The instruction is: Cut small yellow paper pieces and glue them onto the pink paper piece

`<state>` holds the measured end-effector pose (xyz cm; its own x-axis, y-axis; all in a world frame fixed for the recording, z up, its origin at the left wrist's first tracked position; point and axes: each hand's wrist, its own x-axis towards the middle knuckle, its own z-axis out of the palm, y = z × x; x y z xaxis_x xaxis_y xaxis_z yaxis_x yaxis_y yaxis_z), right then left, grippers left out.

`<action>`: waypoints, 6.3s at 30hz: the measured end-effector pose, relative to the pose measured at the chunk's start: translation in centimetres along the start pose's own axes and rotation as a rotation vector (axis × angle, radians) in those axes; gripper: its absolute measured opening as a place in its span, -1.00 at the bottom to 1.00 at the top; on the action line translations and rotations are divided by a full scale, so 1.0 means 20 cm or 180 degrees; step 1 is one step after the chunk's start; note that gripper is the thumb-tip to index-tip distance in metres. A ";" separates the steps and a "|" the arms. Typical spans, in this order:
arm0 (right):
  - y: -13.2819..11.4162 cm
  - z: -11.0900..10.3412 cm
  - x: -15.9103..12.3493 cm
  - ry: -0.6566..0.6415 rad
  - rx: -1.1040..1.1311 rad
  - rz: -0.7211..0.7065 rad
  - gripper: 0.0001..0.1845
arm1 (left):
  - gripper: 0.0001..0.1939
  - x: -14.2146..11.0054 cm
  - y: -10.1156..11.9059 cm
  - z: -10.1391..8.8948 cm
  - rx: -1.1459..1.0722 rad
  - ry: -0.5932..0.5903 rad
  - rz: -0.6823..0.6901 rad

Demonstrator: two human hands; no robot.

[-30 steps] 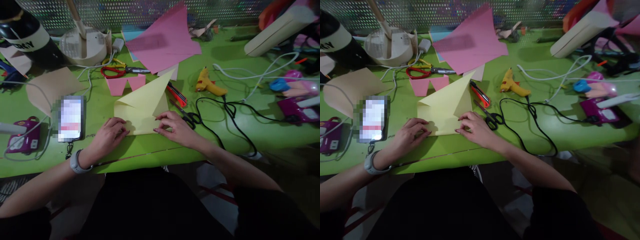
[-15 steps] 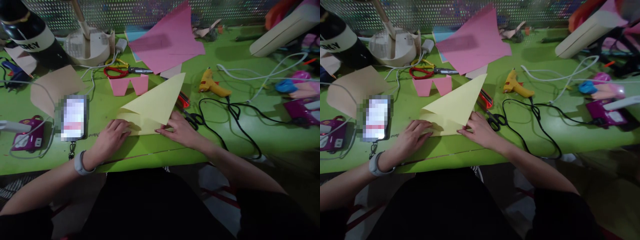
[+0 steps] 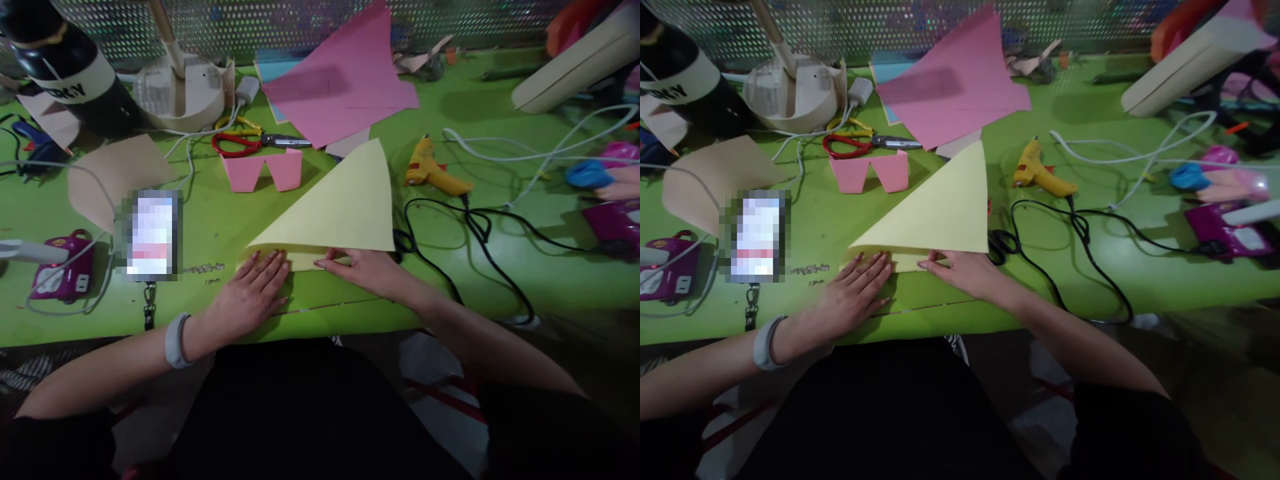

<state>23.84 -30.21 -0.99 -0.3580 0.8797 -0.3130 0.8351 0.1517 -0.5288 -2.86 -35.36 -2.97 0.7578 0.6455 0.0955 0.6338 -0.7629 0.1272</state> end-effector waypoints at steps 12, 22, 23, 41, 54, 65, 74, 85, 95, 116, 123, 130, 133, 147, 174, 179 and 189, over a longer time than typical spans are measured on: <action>-0.02 -0.02 -0.02 0.0010 0.0027 -0.0177 -0.70 | -0.23 0.00 0.00 -0.03 -0.0280 -0.0228 0.0034; 0.07 -0.02 -0.02 0.0466 -0.0094 -0.0799 -0.78 | -0.08 0.01 0.00 -0.04 -0.0314 -0.0086 0.0028; 0.09 -0.02 -0.02 0.0436 -0.0026 -0.0731 -0.78 | -0.07 0.01 0.00 -0.04 -0.0326 -0.0095 0.0025; 0.36 -0.06 -0.14 0.0744 0.0256 -0.1125 -0.23 | -0.03 0.00 0.00 -0.02 -0.0367 -0.0358 -0.0117; -0.17 0.09 0.04 0.0663 -0.1039 -0.1570 -0.73 | 0.05 0.01 0.01 -0.03 -0.0336 -0.0458 -0.0088; -0.18 0.07 0.07 0.0010 -0.0458 -0.1179 -0.89 | 0.06 -0.01 0.02 -0.05 -0.0391 -0.0418 -0.0090; -0.22 0.04 0.07 -0.0744 0.0309 -0.0373 -0.79 | 0.06 0.00 0.03 -0.06 -0.0441 -0.0432 -0.0110; -0.03 0.00 0.01 -0.0376 0.0274 -0.0500 -0.77 | 0.02 -0.03 0.02 -0.04 -0.0468 -0.0533 -0.0168; 0.18 -0.08 -0.07 0.0010 0.0095 -0.0537 -0.62 | 0.04 -0.04 0.02 -0.04 -0.0486 -0.0476 -0.0204; -0.04 0.30 -0.07 0.0693 -0.1491 -0.2343 -0.07 | 0.04 -0.02 0.01 -0.03 -0.0413 -0.0331 -0.0106; -0.02 0.30 -0.09 0.0778 -0.1458 -0.2400 0.00 | 0.04 -0.02 0.02 -0.05 -0.0377 -0.0429 -0.0115; -0.02 0.34 -0.08 0.0878 -0.1451 -0.2412 0.05 | 0.09 -0.04 0.01 -0.04 -0.0379 -0.0303 -0.0111; -0.02 0.34 -0.07 0.0892 -0.1491 -0.2471 0.03 | 0.07 -0.05 0.01 -0.05 -0.0395 -0.0287 -0.0099; 0.13 0.30 -0.17 0.1147 -0.1731 -0.2386 0.11 | 0.08 -0.15 -0.02 -0.12 -0.0406 -0.0563 -0.0248; -0.05 0.32 -0.06 0.0916 -0.1783 -0.2405 -0.11 | 0.03 -0.04 0.03 -0.04 -0.0260 -0.0325 -0.0210; 0.00 0.28 -0.09 0.0688 -0.1672 -0.2190 0.00 | 0.05 -0.05 -0.01 -0.05 -0.0279 -0.0459 -0.0076; 0.20 0.18 -0.29 0.0868 -0.1746 -0.1714 0.00 | 0.06 -0.24 -0.11 -0.14 0.0032 -0.0425 -0.0190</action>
<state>27.64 -36.33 -4.17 -0.7135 0.6912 0.1144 0.6885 0.7220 -0.0683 -8.38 -36.68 -0.88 0.7321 0.6797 -0.0443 0.6794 -0.7241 0.1188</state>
